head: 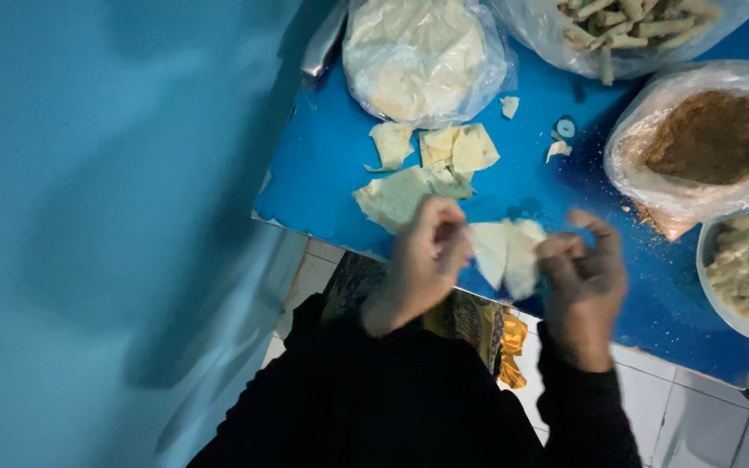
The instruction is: The person folds small pieces of thin dough on a blue table, adding filling from a bowl and pressing the dough closed to form filled pastries. They place finished pastries aside, then handle a plastic bag of brown powder and a bowl of filling before continuing to fold more dough pieces.
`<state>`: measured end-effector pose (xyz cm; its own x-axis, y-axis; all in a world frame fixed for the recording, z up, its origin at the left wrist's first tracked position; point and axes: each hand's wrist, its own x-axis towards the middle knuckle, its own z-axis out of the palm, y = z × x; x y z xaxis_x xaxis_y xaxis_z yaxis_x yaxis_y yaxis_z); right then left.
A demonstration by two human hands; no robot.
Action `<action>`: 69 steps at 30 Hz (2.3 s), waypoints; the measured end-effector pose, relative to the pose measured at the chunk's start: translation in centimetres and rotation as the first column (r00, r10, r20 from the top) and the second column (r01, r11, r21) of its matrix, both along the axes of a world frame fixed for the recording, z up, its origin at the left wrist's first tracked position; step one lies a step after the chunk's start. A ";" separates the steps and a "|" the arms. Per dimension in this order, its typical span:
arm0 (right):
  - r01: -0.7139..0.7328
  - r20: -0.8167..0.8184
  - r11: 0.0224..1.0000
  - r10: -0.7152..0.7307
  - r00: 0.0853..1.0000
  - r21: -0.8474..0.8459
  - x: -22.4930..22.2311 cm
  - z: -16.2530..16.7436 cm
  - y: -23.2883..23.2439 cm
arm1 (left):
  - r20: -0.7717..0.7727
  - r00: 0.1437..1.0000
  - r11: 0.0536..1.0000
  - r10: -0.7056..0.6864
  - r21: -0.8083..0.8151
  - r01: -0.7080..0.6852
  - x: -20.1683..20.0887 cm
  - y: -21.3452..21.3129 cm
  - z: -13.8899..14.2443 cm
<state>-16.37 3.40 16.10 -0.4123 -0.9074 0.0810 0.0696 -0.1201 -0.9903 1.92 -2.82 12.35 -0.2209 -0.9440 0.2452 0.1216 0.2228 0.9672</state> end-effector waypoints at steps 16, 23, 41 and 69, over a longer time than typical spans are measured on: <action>-0.257 -0.938 0.964 0.154 0.310 0.074 -0.1 1.2 1.9 | 0.568 0.780 0.726 0.263 -0.649 0.228 3.4 1.5 0.9; -0.015 -0.563 0.947 0.204 0.801 0.322 -6.1 2.3 4.3 | 0.685 0.712 0.660 0.153 -0.607 0.443 2.5 1.7 -0.5; 0.218 -0.915 0.927 0.348 -0.203 0.304 -24.9 -1.2 5.8 | 0.657 0.752 0.662 0.050 -0.586 0.467 2.3 1.4 -1.7; -0.129 -0.819 0.958 0.145 -0.555 0.257 -2.6 3.6 0.2 | 0.599 0.800 0.633 0.040 -0.635 0.444 2.6 1.2 -2.3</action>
